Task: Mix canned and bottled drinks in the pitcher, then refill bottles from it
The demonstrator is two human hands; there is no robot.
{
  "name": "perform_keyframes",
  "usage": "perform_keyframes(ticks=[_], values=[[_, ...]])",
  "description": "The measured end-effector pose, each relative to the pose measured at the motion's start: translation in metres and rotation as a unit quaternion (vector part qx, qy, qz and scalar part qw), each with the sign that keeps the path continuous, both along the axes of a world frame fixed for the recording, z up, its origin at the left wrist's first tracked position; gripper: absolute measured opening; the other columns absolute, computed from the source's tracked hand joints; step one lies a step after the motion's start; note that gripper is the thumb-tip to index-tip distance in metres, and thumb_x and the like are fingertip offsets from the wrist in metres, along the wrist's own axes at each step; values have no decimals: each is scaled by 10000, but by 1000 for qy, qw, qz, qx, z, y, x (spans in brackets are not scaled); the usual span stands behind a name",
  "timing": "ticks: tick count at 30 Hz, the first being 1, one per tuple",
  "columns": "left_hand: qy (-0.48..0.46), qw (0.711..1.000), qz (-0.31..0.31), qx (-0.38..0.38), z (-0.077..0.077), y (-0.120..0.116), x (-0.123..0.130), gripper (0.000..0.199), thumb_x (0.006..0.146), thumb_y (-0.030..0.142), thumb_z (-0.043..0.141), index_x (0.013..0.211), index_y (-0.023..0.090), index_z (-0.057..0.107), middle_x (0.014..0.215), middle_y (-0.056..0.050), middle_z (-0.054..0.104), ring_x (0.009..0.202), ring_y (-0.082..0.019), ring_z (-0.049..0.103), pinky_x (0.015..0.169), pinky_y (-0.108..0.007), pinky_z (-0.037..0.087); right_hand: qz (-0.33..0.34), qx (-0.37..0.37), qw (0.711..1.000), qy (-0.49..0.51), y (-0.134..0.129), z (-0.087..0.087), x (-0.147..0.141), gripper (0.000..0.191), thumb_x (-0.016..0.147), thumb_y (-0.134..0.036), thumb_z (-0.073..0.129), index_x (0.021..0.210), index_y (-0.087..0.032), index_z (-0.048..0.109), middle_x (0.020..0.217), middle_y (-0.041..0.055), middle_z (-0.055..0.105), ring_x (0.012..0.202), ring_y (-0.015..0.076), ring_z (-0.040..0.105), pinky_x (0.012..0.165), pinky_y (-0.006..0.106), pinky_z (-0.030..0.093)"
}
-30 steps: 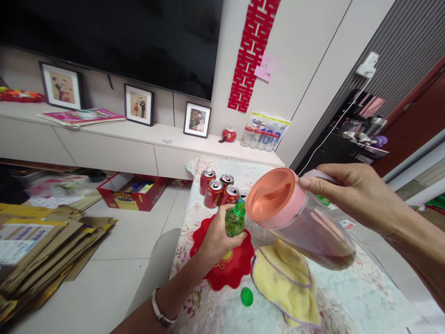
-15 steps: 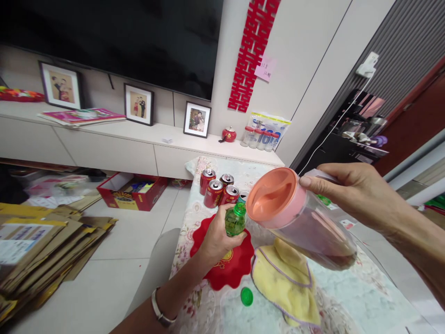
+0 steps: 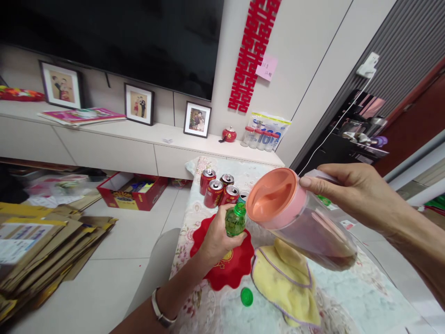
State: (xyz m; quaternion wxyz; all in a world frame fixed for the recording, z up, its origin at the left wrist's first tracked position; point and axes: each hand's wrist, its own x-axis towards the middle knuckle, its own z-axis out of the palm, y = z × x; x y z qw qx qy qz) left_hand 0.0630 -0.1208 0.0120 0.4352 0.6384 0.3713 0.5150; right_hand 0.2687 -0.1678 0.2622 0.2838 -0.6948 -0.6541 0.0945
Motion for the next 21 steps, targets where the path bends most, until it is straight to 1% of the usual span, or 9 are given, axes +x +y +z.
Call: perform_keyframes(ticks=[12,14,18,21], values=[[2,1000,1,3,-1,0,0,650,689,188,766,1264,228,465,1190,-112,668,1143,-318,666,930,-438,539,9,2,1000,6,-1,-2,-2,638,589,-840,761,678,-208,765,717,70,667,706,242,558,601,331,418],[4,1000,3,4,-1,1,0,642,690,189,766,1256,237,468,1188,-103,668,1144,-314,665,933,-433,538,7,1,1000,1,-1,-1,-3,654,595,-853,744,673,-205,760,708,69,653,704,239,550,599,328,412],[5,1000,4,2,-1,1,1,654,687,185,774,1260,248,466,1183,-93,673,1149,-312,665,944,-436,536,9,1,1000,-6,0,1,-6,672,580,-871,736,631,-201,743,660,52,596,653,203,495,571,310,374],[3,1000,6,3,-1,1,1,670,685,183,786,1267,251,460,1198,-95,669,1164,-316,660,955,-445,536,11,5,1000,0,0,1,-6,664,565,-865,751,621,-203,740,661,49,600,650,202,496,573,312,376]])
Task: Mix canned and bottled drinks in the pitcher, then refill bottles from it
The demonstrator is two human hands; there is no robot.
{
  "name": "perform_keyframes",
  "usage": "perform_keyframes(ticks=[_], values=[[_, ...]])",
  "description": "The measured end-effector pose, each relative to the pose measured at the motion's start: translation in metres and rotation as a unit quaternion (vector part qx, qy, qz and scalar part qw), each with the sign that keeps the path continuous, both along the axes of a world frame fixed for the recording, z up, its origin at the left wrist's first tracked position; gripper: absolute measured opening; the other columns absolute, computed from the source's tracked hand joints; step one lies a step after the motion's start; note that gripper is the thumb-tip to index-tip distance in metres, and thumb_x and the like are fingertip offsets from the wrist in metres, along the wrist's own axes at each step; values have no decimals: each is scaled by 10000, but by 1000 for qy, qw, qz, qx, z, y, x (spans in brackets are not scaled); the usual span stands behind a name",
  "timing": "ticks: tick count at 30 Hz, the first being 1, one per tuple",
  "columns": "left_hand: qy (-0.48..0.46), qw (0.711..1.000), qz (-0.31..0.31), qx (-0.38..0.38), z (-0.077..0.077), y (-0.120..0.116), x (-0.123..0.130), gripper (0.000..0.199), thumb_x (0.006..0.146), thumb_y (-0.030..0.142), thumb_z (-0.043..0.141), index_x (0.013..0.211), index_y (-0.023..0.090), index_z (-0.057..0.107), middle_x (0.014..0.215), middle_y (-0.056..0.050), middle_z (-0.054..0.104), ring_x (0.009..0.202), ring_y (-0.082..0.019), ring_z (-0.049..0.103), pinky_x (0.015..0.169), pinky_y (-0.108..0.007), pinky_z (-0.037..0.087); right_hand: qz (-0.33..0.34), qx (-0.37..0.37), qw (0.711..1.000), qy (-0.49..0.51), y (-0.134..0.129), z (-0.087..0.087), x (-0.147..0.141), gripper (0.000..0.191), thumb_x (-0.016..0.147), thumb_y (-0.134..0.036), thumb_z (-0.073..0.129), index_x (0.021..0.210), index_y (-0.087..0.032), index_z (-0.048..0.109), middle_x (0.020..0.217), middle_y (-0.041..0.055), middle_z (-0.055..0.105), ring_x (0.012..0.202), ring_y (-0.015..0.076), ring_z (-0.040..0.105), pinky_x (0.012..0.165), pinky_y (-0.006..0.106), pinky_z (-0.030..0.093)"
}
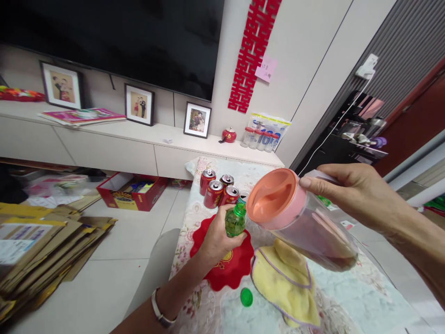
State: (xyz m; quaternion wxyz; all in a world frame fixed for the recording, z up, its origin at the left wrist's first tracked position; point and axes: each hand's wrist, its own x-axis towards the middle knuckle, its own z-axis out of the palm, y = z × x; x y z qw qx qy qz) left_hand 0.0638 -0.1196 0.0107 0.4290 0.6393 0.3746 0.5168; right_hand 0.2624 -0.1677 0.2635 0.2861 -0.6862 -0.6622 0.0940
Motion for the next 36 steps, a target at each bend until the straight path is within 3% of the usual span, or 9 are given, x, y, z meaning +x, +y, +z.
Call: perform_keyframes(ticks=[12,17,21,27,36], values=[[1,1000,2,-1,0,-1,-1,667,680,174,788,1264,246,474,1223,-96,673,1144,-304,675,932,-423,551,3,3,1000,-5,0,-1,2,672,568,-874,745,627,-204,736,645,36,583,628,187,471,563,309,367],[-1,1000,-2,-5,0,-2,-1,659,688,166,793,1256,253,470,1213,-89,677,1135,-301,680,926,-424,552,1,-2,1000,-7,0,0,4,689,556,-879,757,645,-197,721,675,41,586,683,219,513,576,310,378],[0,1000,-3,-5,1,-2,-1,663,689,168,794,1258,255,464,1207,-88,674,1138,-300,678,927,-419,550,1,-3,1000,-9,-1,0,3,709,524,-894,759,611,-192,708,638,31,538,632,187,460,540,294,342],[4,1000,0,-1,1,-1,-1,659,684,172,781,1259,248,468,1209,-89,673,1142,-302,674,930,-421,551,0,-10,1000,13,-1,3,0,701,526,-878,776,644,-188,743,688,60,610,688,229,532,569,307,403],[-3,1000,-4,-1,1,-1,-1,666,686,164,790,1260,259,468,1184,-76,678,1140,-299,674,936,-426,549,4,-11,1000,2,0,2,3,697,534,-878,768,636,-190,732,667,49,593,667,220,525,543,297,394]])
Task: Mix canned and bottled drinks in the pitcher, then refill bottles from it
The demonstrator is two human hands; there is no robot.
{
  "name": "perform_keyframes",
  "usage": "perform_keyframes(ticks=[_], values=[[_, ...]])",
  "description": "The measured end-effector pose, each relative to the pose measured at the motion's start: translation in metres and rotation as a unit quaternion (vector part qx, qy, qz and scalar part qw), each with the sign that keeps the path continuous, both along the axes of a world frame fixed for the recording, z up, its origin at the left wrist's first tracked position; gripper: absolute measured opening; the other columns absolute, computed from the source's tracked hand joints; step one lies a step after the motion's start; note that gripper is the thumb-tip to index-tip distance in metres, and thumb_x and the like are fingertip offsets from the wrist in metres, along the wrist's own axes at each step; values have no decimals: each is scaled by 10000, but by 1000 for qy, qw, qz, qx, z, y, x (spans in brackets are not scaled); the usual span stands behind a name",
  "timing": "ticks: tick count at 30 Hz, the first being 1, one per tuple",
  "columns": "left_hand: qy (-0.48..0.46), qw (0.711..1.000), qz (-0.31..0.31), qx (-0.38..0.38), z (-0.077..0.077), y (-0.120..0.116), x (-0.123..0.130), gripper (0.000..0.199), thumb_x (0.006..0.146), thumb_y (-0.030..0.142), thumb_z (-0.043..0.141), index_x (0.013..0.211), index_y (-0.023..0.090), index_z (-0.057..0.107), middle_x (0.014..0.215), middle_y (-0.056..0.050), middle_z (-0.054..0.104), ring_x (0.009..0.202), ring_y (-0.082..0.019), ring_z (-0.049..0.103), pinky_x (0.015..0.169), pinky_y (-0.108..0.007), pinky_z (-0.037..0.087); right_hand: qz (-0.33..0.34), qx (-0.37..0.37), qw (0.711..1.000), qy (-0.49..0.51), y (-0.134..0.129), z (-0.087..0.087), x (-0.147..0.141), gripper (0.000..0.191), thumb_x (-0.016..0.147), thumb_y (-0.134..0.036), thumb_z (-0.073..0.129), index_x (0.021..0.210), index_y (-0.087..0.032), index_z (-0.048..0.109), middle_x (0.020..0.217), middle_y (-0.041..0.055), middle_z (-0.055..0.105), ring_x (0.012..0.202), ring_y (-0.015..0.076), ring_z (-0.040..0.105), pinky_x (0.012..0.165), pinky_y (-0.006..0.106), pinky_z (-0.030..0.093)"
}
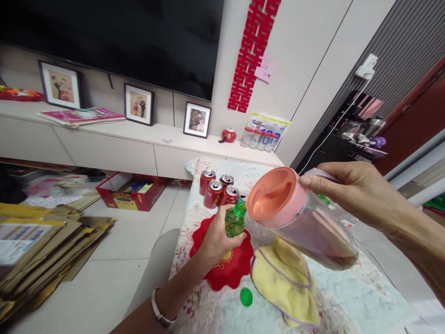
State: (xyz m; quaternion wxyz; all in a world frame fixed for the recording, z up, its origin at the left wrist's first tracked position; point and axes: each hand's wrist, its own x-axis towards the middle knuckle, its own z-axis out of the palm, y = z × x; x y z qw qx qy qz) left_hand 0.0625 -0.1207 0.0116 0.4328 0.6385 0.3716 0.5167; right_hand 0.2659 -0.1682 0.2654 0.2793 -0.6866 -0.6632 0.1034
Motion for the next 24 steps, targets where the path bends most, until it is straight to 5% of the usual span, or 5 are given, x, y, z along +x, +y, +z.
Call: perform_keyframes(ticks=[24], values=[[4,1000,5,11,-3,1,0,659,690,185,785,1259,271,466,1209,-69,670,1144,-289,673,952,-422,543,-6,-11,1000,-3,0,2,1,662,572,-842,774,666,-188,730,695,52,619,703,251,581,555,307,437]])
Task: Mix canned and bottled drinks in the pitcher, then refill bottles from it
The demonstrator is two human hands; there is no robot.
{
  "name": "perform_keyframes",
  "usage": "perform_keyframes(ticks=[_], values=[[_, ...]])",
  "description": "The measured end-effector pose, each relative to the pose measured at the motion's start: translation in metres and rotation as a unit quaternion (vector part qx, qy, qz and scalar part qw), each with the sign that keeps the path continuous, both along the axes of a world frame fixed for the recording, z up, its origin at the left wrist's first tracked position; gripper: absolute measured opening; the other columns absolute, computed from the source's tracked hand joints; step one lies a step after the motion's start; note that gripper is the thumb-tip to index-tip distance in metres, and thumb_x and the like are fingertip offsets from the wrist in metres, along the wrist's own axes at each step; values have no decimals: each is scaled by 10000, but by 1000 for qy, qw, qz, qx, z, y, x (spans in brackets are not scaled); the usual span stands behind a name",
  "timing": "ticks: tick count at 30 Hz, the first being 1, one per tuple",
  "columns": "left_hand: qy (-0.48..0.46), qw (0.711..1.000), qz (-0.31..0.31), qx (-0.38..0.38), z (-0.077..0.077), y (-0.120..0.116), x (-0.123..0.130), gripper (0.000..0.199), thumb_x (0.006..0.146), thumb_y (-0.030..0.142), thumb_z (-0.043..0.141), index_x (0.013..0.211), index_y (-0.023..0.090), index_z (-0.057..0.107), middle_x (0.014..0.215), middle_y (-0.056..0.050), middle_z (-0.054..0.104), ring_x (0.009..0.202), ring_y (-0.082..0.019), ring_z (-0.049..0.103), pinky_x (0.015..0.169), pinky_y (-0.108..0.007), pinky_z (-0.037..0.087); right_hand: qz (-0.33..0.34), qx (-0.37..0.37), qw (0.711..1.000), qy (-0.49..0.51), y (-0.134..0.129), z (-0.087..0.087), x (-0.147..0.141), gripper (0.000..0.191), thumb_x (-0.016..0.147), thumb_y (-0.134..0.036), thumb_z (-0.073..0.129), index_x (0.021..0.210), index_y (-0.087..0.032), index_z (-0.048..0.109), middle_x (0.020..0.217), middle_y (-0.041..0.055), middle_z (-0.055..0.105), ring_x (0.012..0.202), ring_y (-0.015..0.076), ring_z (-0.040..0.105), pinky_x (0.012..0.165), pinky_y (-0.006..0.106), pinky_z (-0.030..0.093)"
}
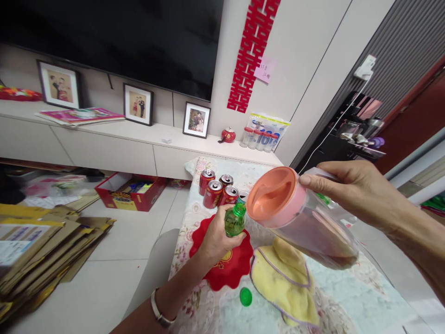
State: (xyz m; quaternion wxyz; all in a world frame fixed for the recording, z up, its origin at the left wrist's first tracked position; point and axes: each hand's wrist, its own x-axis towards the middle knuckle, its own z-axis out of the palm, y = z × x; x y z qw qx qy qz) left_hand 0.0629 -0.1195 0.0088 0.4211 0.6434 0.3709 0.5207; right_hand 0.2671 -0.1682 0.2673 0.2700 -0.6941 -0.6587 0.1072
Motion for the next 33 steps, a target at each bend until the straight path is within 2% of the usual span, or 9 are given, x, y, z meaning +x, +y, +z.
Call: perform_keyframes(ticks=[5,11,16,26,33], values=[[-5,1000,-2,5,-2,1,1,670,690,174,782,1271,260,459,1235,-91,659,1184,-306,657,961,-441,544,4,8,1000,9,0,1,-2,659,544,-837,793,642,-188,733,670,48,589,672,227,543,535,291,400],[-11,1000,-9,-7,-1,0,1,660,695,184,779,1271,246,465,1213,-97,668,1178,-312,660,958,-448,545,-6,0,1000,15,0,0,-1,676,544,-856,777,650,-189,743,699,65,631,714,265,586,575,327,457],[-19,1000,-16,-13,-2,1,1,655,703,180,767,1281,243,465,1163,-87,687,1137,-301,681,935,-435,556,2,7,1000,5,-1,1,-3,683,541,-864,775,621,-187,733,667,52,597,659,219,535,530,298,420],[-16,1000,-8,-8,-2,0,1,651,696,176,781,1271,238,482,1169,-92,694,1160,-311,673,946,-436,558,-6,7,1000,-6,-1,0,-3,685,581,-872,739,624,-189,719,684,63,609,685,256,589,560,336,464],[-16,1000,-10,-2,-4,1,1,649,701,174,772,1273,241,472,1169,-95,688,1161,-313,671,951,-444,551,0,4,1000,6,-1,1,-2,682,555,-873,760,606,-195,717,672,57,596,665,243,573,540,323,442]])
